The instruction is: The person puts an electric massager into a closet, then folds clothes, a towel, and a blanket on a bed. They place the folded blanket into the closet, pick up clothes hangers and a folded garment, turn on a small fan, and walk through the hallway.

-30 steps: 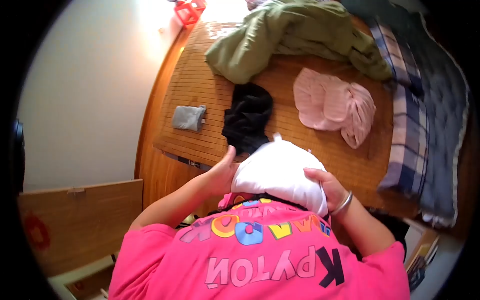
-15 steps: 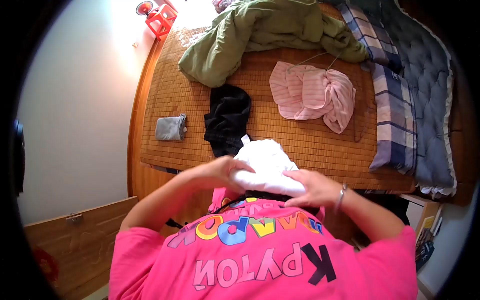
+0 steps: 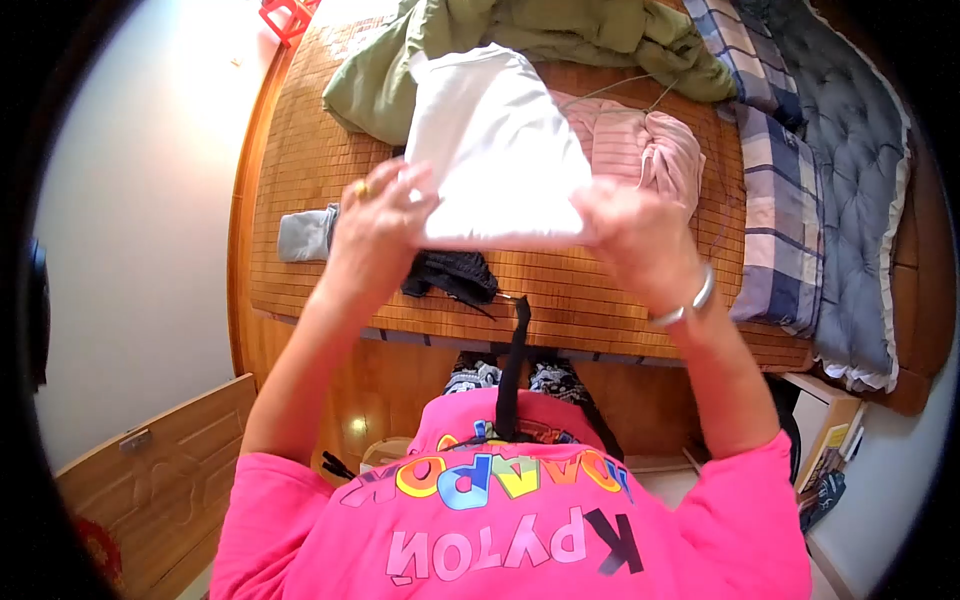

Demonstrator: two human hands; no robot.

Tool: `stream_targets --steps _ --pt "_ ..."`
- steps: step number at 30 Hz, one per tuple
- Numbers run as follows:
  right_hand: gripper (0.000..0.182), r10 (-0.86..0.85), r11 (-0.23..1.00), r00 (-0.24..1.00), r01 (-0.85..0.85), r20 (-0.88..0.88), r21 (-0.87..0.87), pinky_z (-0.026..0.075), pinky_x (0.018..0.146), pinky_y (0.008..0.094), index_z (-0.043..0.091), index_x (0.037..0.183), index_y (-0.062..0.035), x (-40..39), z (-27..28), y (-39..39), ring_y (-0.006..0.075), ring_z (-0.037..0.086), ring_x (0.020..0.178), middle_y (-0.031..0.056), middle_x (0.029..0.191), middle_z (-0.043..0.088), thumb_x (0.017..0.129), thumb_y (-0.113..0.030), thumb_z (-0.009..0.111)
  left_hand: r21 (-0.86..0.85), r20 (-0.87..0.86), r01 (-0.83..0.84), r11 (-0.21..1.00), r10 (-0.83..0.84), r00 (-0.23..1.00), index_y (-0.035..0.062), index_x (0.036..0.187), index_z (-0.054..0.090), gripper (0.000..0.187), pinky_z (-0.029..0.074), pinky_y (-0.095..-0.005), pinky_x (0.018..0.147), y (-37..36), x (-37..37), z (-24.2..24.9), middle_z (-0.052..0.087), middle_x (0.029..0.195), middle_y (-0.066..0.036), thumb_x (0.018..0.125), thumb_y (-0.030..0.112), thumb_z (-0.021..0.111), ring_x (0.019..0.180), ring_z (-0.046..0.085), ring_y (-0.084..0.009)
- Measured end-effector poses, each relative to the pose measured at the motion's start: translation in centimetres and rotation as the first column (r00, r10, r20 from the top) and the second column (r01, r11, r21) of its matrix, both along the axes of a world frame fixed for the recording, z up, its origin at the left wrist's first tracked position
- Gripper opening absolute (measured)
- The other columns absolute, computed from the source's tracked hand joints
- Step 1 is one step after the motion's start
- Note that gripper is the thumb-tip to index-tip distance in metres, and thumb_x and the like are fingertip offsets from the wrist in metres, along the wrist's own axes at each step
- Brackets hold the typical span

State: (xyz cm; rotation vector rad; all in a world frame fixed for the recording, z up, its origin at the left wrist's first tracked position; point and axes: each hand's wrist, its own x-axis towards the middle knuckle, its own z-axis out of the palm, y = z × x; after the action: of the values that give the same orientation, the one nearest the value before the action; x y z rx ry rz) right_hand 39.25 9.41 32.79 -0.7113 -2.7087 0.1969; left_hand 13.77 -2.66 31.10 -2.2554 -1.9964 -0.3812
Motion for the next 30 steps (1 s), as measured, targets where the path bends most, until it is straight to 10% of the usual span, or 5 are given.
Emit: stream_targets --steps 6,13,18,22,30 --pt "0.011 -0.023 0.942 0.971 0.101 0.240 -0.319 0.047 0.058 0.0392 0.054 0.075 -0.0085 3.6 -14.8 -8.2 0.0277 0.059 0.065 0.0092 0.072 0.058 0.068 -0.003 0.059 -0.383 0.166 0.167 0.909 -0.111 0.980 0.0122 0.102 0.060 0.029 0.036 -0.0394 0.089 -5.6 3.1 -16.9 0.058 0.111 0.000 0.073 0.009 0.057 0.110 0.051 -0.0185" --pt "0.021 -0.056 0.722 0.872 0.371 0.485 -0.584 0.036 0.091 0.0442 0.062 0.088 -0.0112 9.6 -32.3 -15.3 0.0281 0.056 0.099 0.0093 0.090 0.065 0.067 -0.009 0.063 -0.893 0.190 0.266 0.364 -0.230 0.955 0.0159 0.087 0.066 0.017 0.038 -0.0404 0.084 -7.3 8.0 -32.4 0.066 0.089 -0.003 0.076 0.009 0.056 0.091 0.062 -0.0228" --pt "0.023 -0.192 0.749 0.899 0.393 0.394 -0.533 0.036 0.093 0.0464 0.062 0.095 -0.0114 8.9 -29.7 -7.1 0.0288 0.058 0.091 0.0107 0.088 0.064 0.072 -0.017 0.066 -0.662 0.650 0.302 0.686 0.325 0.687 0.0010 0.098 0.065 0.030 0.051 -0.0376 0.073 0.1 4.9 -32.0 0.065 0.089 -0.018 0.070 0.009 0.071 0.088 0.063 -0.0337" --pt "0.052 -0.405 0.852 0.842 0.489 0.356 -0.188 0.029 0.100 0.0510 0.055 0.120 -0.0140 8.0 -31.2 0.2 0.0265 0.046 0.118 0.0081 0.121 0.056 0.072 -0.024 0.073 -0.295 0.500 -0.091 0.951 0.235 0.834 0.0040 0.133 0.043 0.067 0.043 -0.0387 0.093 7.0 6.6 -30.0 0.048 0.129 -0.021 0.073 0.011 0.073 0.119 0.049 -0.0335" --pt "0.105 -0.099 0.757 0.666 0.532 0.739 -0.379 0.011 0.102 0.0729 0.009 0.148 -0.0369 0.7 -38.8 -0.9 0.0320 -0.007 0.143 0.0023 0.156 -0.007 0.065 -0.067 0.066 -0.532 0.317 -0.055 0.845 0.259 0.912 0.0063 0.145 0.021 0.083 0.017 -0.0583 0.105 2.9 11.7 -35.4 0.013 0.151 -0.022 0.071 0.003 0.058 0.141 0.013 -0.0368"
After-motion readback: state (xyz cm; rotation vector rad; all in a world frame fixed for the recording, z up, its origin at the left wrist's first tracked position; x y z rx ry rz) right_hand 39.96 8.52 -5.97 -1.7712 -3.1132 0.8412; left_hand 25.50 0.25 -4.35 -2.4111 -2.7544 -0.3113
